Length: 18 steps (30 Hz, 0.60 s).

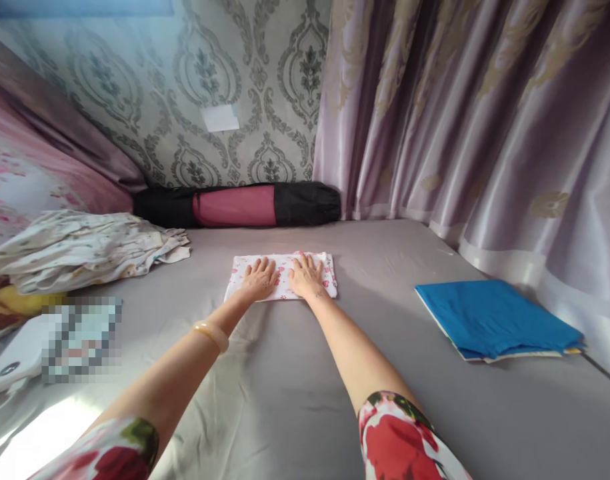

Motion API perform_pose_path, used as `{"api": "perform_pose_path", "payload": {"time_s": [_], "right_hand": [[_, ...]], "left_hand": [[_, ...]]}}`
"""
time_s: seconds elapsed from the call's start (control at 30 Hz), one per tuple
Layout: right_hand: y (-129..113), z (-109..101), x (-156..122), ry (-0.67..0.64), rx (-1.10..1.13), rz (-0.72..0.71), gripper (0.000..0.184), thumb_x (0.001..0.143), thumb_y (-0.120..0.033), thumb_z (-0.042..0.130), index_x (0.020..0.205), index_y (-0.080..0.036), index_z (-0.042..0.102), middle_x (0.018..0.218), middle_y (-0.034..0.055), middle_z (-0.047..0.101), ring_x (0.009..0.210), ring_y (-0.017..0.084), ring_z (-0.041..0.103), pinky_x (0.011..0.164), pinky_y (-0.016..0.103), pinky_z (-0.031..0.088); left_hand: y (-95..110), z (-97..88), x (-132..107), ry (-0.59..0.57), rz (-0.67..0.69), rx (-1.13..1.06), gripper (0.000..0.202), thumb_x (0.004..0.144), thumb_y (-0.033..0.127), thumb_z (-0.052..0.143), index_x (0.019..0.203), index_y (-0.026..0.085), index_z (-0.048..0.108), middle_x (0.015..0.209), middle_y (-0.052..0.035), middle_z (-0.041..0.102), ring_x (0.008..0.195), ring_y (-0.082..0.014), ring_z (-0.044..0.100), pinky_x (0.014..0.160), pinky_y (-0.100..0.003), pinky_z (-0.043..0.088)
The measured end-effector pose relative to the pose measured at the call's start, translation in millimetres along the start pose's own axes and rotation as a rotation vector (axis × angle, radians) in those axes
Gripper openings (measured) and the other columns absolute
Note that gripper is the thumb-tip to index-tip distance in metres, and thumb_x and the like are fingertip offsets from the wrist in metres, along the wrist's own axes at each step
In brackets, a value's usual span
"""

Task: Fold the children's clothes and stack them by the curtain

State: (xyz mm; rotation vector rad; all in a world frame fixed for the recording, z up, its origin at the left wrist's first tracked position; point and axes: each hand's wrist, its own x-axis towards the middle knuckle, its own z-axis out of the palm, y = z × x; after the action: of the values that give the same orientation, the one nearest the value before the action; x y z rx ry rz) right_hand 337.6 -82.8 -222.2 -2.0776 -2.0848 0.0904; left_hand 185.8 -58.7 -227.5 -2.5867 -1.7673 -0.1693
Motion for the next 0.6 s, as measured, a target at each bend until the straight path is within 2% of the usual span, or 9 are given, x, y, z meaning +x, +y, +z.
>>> {"api": "perform_pose_path", "payload": {"time_s": [0.1,0.23,0.37,0.6], "right_hand": [[-11.2,1.7,-0.2,0.027,0.022,-0.016,0.049,0.099,-0.032,0.027,0.144,-0.018,0.042,0.157,0.0121,0.029,0.145,0.026,0.018,0.116,0.054,0.011],[-19.5,13.1,-3.7,0.095,0.036,-0.040,0.051,0.100,-0.032,0.023,0.145,-0.016,0.040,0.154,0.0123,0.033,0.144,0.025,0.023,0.116,0.050,0.011],[-18.4,20.3,-4.3,0.125,0.025,-0.048,0.051,0.100,-0.033,0.022,0.145,-0.016,0.041,0.153,0.0125,0.036,0.141,0.026,0.027,0.115,0.049,0.012],[-18.5,19.1,-3.5,0.111,0.005,-0.043,0.051,0.100,-0.032,0.023,0.145,-0.016,0.041,0.153,0.0122,0.036,0.142,0.027,0.026,0.115,0.049,0.012]], "left_hand": [[11.6,0.4,-2.6,0.063,-0.028,-0.008,0.048,0.098,0.033,0.023,0.133,0.013,0.049,0.149,-0.0171,0.040,0.143,-0.0308,0.027,0.115,-0.052,0.022],[21.9,9.2,-8.4,0.085,-0.059,-0.062,0.053,0.099,0.031,0.018,0.141,0.010,0.041,0.152,-0.0163,0.038,0.143,-0.0301,0.027,0.115,-0.052,0.022],[21.3,13.8,-10.7,0.068,-0.054,-0.072,0.055,0.099,0.032,0.016,0.144,0.009,0.038,0.154,-0.0157,0.035,0.144,-0.0302,0.026,0.116,-0.052,0.020],[21.0,12.6,-7.7,0.065,-0.058,-0.090,0.054,0.099,0.032,0.019,0.143,0.008,0.039,0.153,-0.0172,0.035,0.144,-0.0312,0.027,0.116,-0.052,0.020]]}}
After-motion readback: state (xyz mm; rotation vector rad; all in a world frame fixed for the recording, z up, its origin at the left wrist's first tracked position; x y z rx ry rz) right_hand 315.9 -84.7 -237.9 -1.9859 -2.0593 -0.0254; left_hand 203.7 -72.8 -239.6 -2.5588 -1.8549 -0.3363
